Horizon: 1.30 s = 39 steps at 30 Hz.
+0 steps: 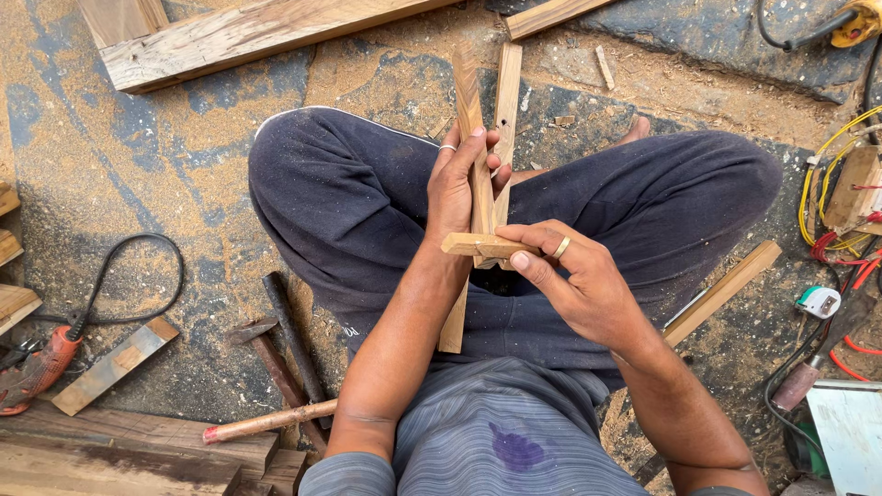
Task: The person sits on the floor and assembles small wooden pieces into a cross shape. They then use a circular saw to cut a long wooden plank into smaller sections, placing the cut pieces aside.
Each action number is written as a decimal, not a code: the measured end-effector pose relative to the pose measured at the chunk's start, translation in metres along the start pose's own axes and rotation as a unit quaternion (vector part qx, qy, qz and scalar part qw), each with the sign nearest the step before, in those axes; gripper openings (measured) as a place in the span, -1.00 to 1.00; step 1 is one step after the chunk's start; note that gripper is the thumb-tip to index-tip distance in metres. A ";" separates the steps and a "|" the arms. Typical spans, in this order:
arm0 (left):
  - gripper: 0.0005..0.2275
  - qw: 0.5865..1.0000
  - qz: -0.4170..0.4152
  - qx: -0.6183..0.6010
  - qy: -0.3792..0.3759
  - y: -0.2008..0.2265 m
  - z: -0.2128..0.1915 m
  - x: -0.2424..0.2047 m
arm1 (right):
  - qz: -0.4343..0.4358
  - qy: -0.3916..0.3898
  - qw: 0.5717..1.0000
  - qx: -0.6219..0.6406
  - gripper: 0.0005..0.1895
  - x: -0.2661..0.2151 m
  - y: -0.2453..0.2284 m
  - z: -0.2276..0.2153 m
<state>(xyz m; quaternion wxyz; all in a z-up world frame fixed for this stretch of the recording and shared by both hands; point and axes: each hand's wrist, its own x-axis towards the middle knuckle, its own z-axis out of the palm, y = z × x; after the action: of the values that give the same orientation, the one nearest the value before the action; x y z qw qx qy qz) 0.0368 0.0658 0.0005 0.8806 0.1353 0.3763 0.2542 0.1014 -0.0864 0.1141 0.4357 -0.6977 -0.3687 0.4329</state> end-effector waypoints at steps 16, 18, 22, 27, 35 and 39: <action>-0.61 0.988 -0.071 0.111 -0.076 -0.015 -0.010 0.002 | -0.083 0.078 0.993 0.029 -0.75 0.019 0.026 -0.010; -0.58 0.987 -0.053 0.125 -0.081 -0.009 -0.017 0.013 | -0.093 0.120 0.988 0.010 -0.74 0.013 0.031 -0.019; -0.54 0.995 -0.011 0.015 -0.096 0.027 -0.037 0.022 | -0.056 0.255 0.961 0.094 -0.74 -0.023 0.065 -0.038; -0.58 0.973 0.071 0.194 -0.101 0.098 -0.011 0.045 | -0.048 0.540 0.808 0.231 -0.79 -0.092 0.151 -0.068; -0.55 0.882 0.272 0.376 -0.078 0.163 0.004 0.118 | 0.244 0.696 0.674 -0.035 -0.79 -0.229 0.344 -0.065; -0.66 0.775 0.341 0.524 -0.091 0.189 -0.029 0.167 | 0.285 0.685 0.670 -0.023 -0.74 -0.273 0.383 -0.035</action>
<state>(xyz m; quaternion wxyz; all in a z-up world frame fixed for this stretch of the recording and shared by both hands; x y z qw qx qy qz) 0.0482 0.3167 -0.0370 0.5594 0.7175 0.2991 0.2877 0.0904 -0.4738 -0.1555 0.4050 -0.8793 0.2402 -0.0715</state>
